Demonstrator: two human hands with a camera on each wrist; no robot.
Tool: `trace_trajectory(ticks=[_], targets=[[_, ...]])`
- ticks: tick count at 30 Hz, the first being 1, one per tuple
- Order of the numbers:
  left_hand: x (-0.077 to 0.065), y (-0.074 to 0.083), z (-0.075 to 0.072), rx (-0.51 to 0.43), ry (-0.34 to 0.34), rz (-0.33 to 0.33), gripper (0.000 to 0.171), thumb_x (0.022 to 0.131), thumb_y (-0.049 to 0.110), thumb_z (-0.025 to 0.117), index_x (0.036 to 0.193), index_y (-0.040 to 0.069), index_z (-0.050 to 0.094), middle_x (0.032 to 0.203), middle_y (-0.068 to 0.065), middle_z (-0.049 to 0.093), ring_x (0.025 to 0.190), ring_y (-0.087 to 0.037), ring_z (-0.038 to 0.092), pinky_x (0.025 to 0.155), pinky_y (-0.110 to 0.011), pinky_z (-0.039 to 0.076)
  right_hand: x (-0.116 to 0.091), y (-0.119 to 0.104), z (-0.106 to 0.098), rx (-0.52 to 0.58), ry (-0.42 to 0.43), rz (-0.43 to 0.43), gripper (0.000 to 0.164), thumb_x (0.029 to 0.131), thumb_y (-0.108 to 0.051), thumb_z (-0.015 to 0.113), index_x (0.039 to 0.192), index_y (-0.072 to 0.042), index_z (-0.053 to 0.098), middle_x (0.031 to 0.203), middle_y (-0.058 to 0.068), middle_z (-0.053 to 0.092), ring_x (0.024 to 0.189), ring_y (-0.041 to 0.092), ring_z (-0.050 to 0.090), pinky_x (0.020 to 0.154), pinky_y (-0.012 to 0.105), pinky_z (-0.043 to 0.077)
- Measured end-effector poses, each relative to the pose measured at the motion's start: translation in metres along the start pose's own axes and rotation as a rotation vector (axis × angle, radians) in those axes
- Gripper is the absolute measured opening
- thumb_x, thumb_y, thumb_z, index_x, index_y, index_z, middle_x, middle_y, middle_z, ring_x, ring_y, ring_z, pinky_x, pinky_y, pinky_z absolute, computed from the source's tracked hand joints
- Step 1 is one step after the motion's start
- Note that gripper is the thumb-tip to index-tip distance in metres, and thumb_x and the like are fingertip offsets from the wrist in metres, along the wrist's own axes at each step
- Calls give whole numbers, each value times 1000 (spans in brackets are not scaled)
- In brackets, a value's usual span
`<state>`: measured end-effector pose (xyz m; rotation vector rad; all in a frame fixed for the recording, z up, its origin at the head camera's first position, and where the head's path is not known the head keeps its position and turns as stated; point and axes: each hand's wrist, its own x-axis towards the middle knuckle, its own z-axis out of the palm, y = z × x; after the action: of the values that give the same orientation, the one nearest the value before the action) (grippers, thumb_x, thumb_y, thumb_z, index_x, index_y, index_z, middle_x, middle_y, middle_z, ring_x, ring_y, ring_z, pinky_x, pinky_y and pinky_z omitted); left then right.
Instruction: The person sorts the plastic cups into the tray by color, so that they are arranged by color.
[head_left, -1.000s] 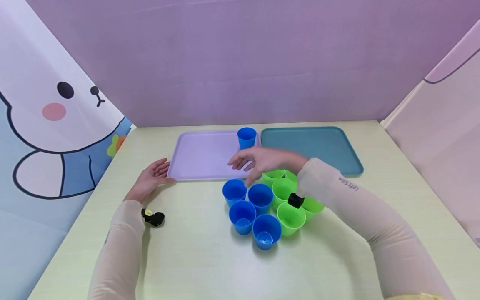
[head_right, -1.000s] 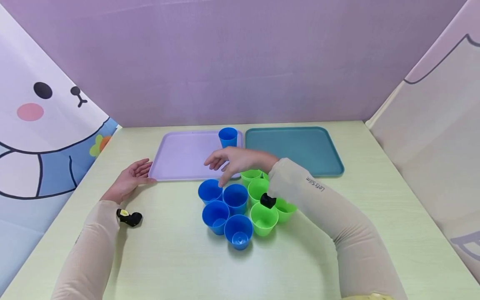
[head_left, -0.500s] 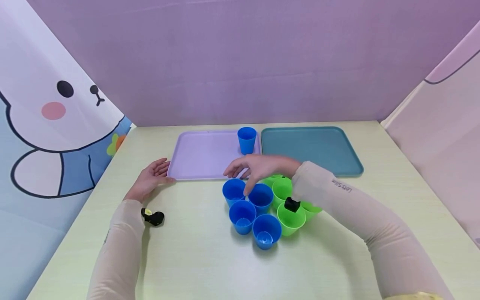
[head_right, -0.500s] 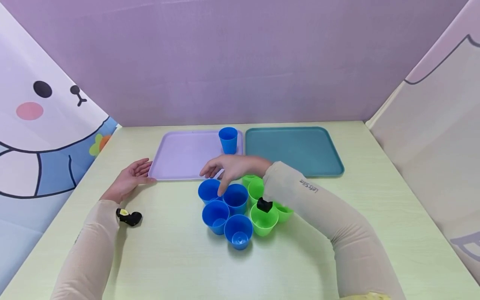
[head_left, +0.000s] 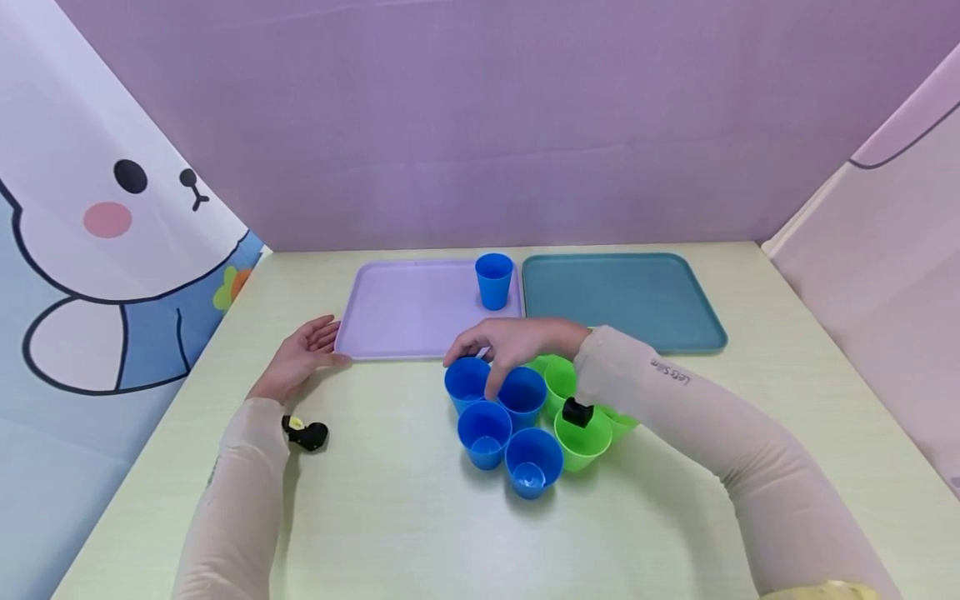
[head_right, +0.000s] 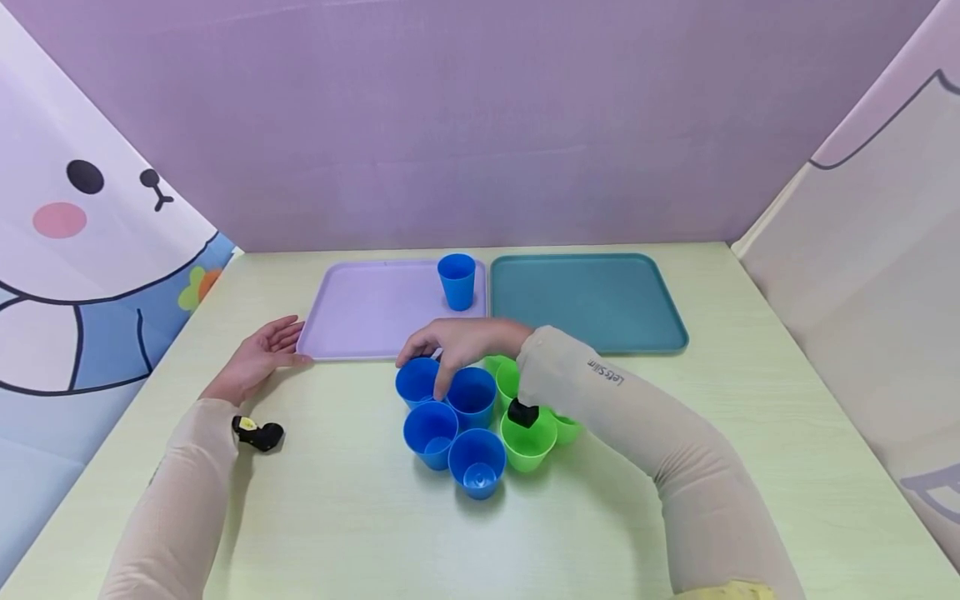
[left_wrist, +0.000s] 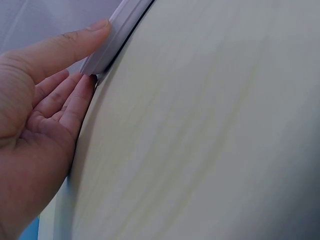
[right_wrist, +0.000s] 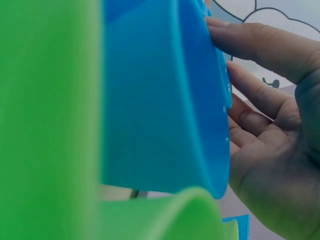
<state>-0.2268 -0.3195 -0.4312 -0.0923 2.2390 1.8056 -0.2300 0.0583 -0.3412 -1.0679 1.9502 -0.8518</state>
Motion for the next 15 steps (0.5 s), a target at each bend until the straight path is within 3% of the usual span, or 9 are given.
trace_trajectory(ticks=[8,15], targets=[[1,-1,-1,-8,-6,5,94,89,-3,72,159,5,10,162,-17,23,146,-32,28,117,-39,30,0,-1,-1,-8,-8,-3,64,77,-1,81,137,-1,57,135,5,59,130,26,48,109,39,44],[1,0,1,-8,-3,6,93,89,-4,71,159,4,10,162,-18,23,146,-32,28,117,-38,31,-1,0,-3,1,34,-12,63,77,-4,83,135,-3,59,133,3,61,129,25,49,108,38,45]])
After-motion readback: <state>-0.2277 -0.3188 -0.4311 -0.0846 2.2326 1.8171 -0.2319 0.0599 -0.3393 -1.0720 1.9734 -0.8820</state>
